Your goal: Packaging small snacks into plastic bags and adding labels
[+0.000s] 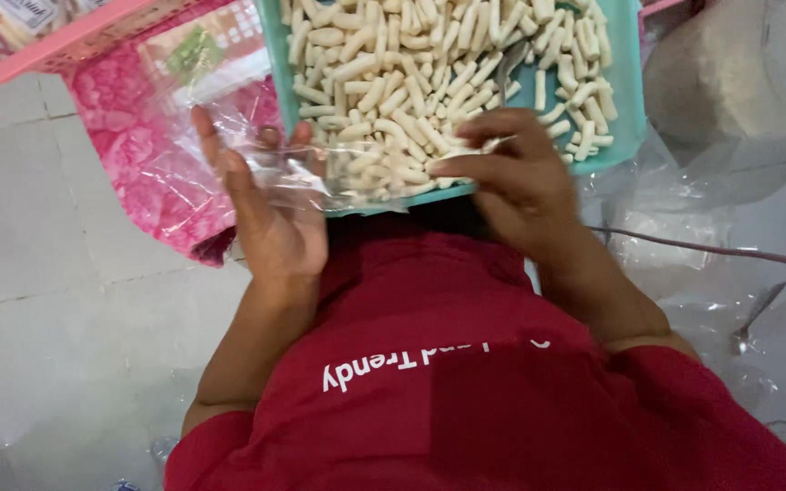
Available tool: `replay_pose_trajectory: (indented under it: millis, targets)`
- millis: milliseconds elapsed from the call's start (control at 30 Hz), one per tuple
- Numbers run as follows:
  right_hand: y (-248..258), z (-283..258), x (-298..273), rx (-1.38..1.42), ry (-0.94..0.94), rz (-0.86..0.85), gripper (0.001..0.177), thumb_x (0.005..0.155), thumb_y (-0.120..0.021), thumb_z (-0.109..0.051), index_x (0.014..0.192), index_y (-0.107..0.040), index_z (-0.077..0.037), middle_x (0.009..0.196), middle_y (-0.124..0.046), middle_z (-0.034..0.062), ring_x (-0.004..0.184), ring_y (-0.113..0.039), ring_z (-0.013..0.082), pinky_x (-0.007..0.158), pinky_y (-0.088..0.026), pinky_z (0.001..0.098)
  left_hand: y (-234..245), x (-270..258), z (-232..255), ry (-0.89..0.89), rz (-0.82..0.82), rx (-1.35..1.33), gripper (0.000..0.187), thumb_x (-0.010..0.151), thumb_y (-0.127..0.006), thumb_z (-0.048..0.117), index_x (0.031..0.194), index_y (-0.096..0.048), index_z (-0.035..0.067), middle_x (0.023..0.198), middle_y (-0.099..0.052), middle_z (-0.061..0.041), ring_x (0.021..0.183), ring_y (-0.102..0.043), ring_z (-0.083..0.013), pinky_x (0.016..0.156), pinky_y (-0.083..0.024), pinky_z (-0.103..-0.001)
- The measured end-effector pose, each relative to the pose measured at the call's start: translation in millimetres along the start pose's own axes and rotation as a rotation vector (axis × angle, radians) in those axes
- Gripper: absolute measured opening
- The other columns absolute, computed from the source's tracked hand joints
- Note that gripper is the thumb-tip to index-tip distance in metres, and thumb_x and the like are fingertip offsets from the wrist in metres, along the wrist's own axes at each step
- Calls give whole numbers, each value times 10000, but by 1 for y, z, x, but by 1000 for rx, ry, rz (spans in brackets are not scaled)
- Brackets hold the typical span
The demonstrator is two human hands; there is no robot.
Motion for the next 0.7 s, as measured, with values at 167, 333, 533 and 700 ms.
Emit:
replay_pose_trajectory:
  millis: [167, 333, 533, 700]
  targets:
    - [44, 17, -32, -306, -51, -38, 492, 798, -553, 244, 1108, -783, -61, 1354, -529, 144, 1249, -469, 295, 933, -456, 353, -4, 6, 9, 20, 148, 90, 903, 912, -810, 307, 1641, -284, 394, 1103, -665, -53, 1123, -700, -298, 992, -615, -445]
    - [42, 28, -37, -442, -10, -129, 406, 864, -681, 123, 1165, -785, -130, 1381, -563, 119, 1266, -479, 339, 1067, -404, 427, -15, 17, 0, 31, 198, 96, 972, 846, -844, 317, 1648, -298, 359, 1143, -662, -106, 1055, -704, -297, 931, -627, -447]
    - [46, 30, -21, -414, 66, -209, 264, 879, -708, 115, 1047, -767, -81, 1368, -590, 107, 1171, -516, 329, 971, -444, 411, -20, 39, -5, 61, 142, -6, 935, 856, -819, 321, 1641, -313, 376, 1076, -630, -71, 1095, -661, -306, 920, -625, -430]
    - [46, 37, -28, -327, -1, -38, 277, 924, -703, 192, 1135, -661, 17, 1356, -544, 190, 1102, -597, 307, 919, -519, 388, -18, 40, -13, 111, 143, 40, 800, 882, -759, 433, 1577, -394, 275, 1123, -622, -31, 1240, -620, -304, 1093, -489, -455]
Point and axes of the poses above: each hand's wrist, its own x-axis towards the middle knuckle, its own y-axis out of the back of the hand, z = x × y, the point moved 1 cm from there along x, towards the middle knuckle
